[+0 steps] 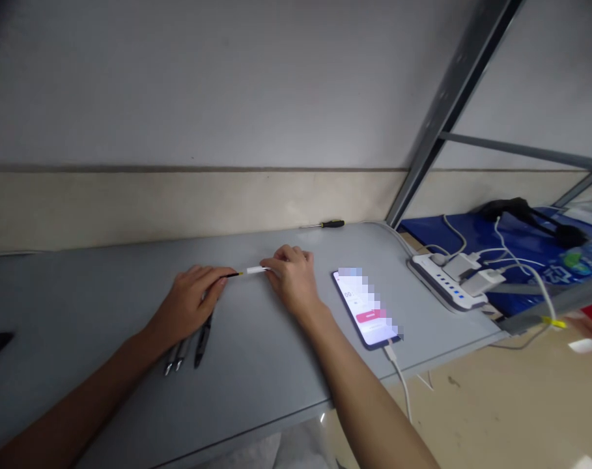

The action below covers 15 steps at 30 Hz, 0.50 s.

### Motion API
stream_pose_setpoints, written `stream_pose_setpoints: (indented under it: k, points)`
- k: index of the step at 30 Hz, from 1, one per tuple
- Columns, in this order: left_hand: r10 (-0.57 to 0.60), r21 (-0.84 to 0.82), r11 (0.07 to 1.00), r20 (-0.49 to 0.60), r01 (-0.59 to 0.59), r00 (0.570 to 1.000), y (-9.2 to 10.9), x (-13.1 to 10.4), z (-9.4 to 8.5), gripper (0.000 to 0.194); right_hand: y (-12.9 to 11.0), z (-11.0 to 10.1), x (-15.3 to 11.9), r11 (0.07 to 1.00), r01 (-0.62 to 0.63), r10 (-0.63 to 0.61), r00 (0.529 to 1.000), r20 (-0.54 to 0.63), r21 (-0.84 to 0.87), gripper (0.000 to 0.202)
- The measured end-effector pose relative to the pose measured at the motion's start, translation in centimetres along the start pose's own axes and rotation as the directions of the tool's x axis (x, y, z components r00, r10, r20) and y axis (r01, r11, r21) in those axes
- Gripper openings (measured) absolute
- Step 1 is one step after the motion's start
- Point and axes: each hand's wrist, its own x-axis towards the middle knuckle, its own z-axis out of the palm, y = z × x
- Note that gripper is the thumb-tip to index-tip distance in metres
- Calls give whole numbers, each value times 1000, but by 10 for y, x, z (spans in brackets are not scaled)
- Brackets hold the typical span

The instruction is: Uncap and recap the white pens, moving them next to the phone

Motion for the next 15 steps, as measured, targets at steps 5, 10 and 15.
stream_pose_setpoints:
  k: [5, 10, 15]
  points:
    - [-3, -3, 1000, 24, 3, 1000, 4, 0, 0, 30, -8, 3, 0, 999, 52, -52, 996, 70, 6, 21]
    - [-26, -3, 1000, 51, 26, 998, 7, 1, -2, 28, -13, 4, -1, 997, 64, -67, 994, 91, 42, 14]
    - [-2, -29, 1000, 71, 5, 997, 6, 1, 0, 26, -14, 4, -1, 993, 89, -96, 991, 97, 74, 9]
